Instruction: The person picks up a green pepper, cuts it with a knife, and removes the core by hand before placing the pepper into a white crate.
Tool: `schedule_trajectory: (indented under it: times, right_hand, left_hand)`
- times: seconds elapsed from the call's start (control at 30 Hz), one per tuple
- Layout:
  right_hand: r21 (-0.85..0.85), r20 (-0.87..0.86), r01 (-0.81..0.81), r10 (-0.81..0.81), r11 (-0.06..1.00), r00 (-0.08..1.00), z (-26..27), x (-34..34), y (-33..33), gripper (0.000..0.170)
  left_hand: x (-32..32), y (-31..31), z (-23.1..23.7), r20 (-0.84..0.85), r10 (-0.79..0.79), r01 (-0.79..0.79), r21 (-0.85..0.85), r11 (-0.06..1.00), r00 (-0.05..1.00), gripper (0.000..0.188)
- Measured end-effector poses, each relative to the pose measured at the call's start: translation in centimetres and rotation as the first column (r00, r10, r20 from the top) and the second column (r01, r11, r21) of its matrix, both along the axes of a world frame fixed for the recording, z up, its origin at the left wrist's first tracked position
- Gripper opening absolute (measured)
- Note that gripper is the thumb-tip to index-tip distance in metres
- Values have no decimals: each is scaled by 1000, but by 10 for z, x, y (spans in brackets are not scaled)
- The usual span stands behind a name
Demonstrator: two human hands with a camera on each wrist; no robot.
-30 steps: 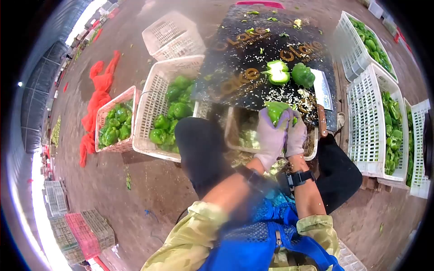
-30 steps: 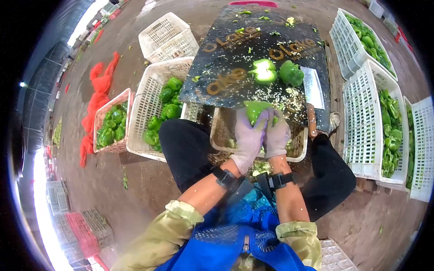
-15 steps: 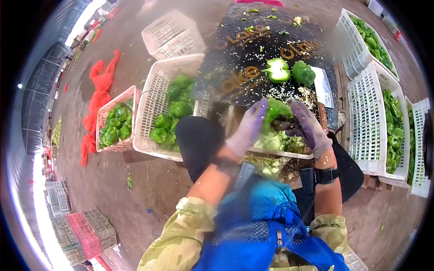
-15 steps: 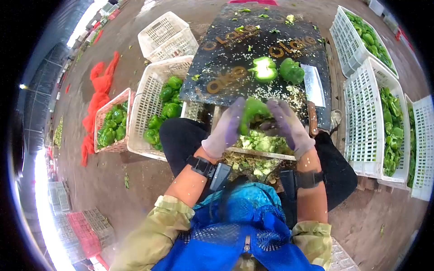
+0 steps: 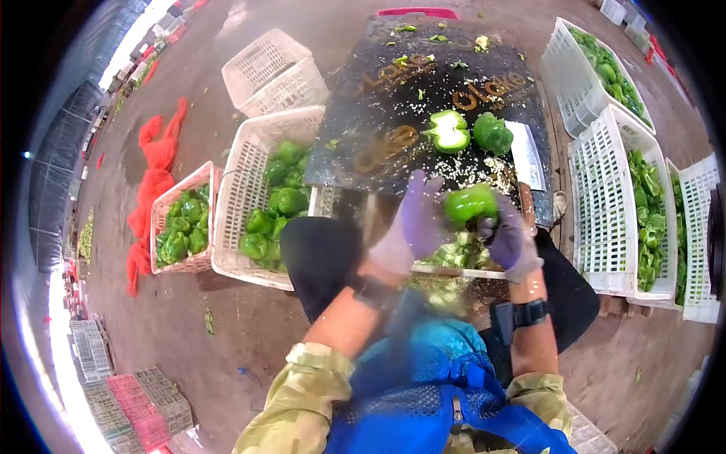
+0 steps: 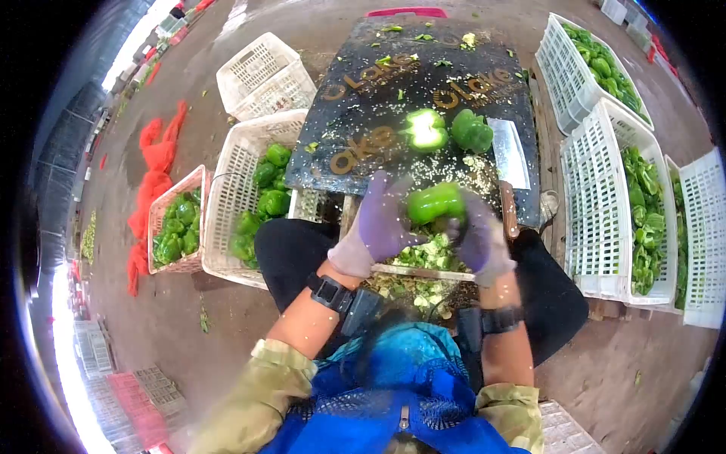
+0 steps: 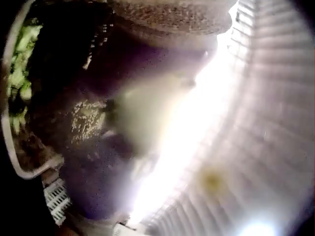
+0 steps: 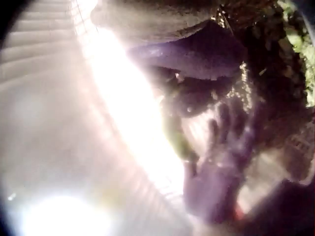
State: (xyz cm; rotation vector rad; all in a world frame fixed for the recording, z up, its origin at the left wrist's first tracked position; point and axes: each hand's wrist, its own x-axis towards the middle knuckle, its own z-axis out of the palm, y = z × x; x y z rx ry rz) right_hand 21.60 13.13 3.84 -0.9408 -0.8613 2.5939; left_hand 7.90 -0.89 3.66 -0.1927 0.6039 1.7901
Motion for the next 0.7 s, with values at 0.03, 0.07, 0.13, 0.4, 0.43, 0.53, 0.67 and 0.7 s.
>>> schedule_trajectory:
  times: [0.03,0.07,0.13,0.4,0.43,0.53,0.67,0.7]
  right_hand:
    - [14,-27,123,-123,992,992,10,11,15,27]
    - [24,-224,138,-129,990,966,-11,41,53,30]
    - [-29,-491,152,-147,988,858,-16,95,145,24]
    - [529,-301,428,-310,733,902,64,44,146,50]
    - [685,-72,163,-156,710,985,50,14,130,45]
    - [940,302,-305,42,150,952,17,-83,59,50]
    - [481,796,-831,-259,-280,548,-8,-168,40,75]
    - [390,824,-882,-329,-264,462,-13,-180,34,76]
  left_hand:
    - [-1,-1,-1,-16,-18,17,-37,999,1000,52]
    - [-3,-1,1,-35,-39,36,-71,997,999,51]
    - [-3,2,45,-146,29,-62,-222,973,989,45]
    - [-79,3,-22,-124,49,-61,-94,994,991,41]
    - [-76,4,-15,-96,94,-111,-185,977,991,41]
    - [-77,5,-22,9,97,-90,-297,951,995,41]
    - [-76,-2,-43,-149,-20,0,-132,991,989,53]
    - [-78,1,-40,-21,12,-15,-194,981,1000,54]
